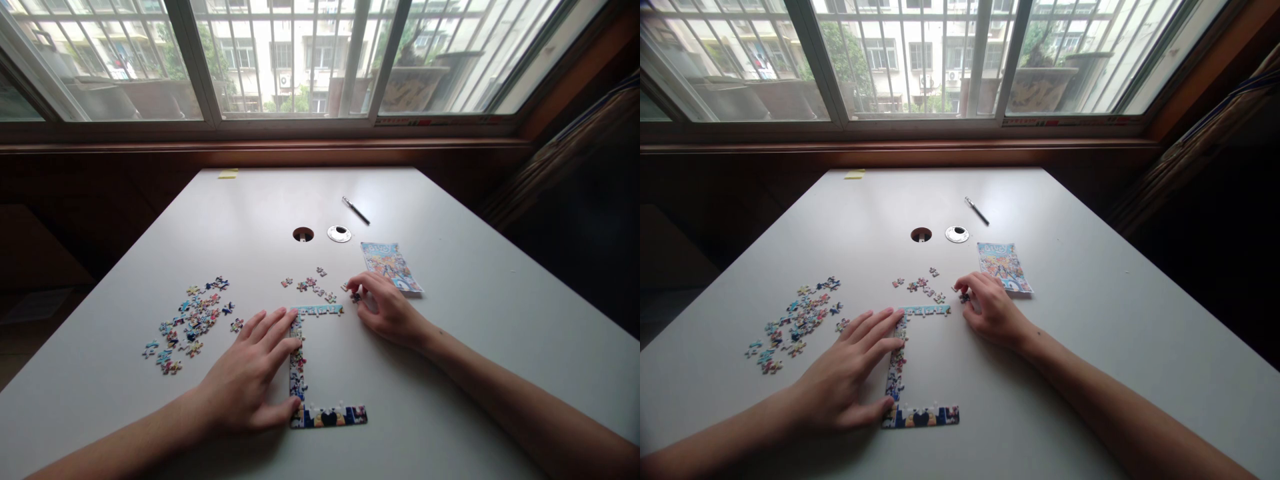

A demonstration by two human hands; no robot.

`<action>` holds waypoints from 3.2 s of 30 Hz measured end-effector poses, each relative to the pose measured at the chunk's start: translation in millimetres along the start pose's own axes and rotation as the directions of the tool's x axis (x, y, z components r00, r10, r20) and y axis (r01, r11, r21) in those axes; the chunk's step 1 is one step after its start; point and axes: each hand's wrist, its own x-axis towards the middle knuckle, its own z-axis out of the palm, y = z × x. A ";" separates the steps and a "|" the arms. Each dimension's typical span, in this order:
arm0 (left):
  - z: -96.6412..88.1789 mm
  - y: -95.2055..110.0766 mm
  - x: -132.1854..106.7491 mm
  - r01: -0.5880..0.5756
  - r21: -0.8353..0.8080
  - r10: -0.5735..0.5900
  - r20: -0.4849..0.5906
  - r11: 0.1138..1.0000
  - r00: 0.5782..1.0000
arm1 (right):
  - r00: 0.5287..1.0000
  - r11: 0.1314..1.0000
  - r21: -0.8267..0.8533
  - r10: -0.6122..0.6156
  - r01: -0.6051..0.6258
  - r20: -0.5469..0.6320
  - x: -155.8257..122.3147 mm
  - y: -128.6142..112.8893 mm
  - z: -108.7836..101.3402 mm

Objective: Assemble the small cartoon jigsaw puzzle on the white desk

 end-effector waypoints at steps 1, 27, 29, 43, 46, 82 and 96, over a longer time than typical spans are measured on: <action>0.1 0.1 -0.1 -0.001 -0.001 0.001 -0.002 1.000 1.000 | 1.000 1.000 -0.001 -0.001 0.001 -0.002 0.0 0.1 0.2; 0.1 0.1 -0.8 -0.004 -0.016 0.004 -0.011 1.000 1.000 | 1.000 1.000 -0.008 0.022 -0.022 -0.013 -0.8 2.8 2.1; 0.5 0.0 -0.9 -0.004 -0.014 0.004 -0.011 1.000 1.000 | 1.000 1.000 -0.010 0.024 -0.025 -0.016 -1.0 2.7 2.2; 0.4 0.2 -0.9 -0.009 -0.060 0.006 -0.045 0.998 0.999 | 1.000 1.000 -0.008 0.005 -0.005 -0.005 -0.8 1.9 1.6; 0.6 0.0 -0.7 -0.004 -0.051 0.003 -0.033 0.999 0.999 | 1.000 1.000 -0.011 0.003 -0.003 -0.003 -0.8 1.9 1.7; 0.1 -0.3 -0.8 -0.013 -0.059 0.010 -0.042 0.998 0.999 | 1.000 1.000 -0.008 -0.008 0.008 0.018 -0.6 0.0 -0.8; -0.2 0.2 -0.6 -0.005 -0.047 0.003 -0.031 0.999 1.000 | 1.000 1.000 -0.005 0.000 0.000 0.009 -0.6 0.5 0.1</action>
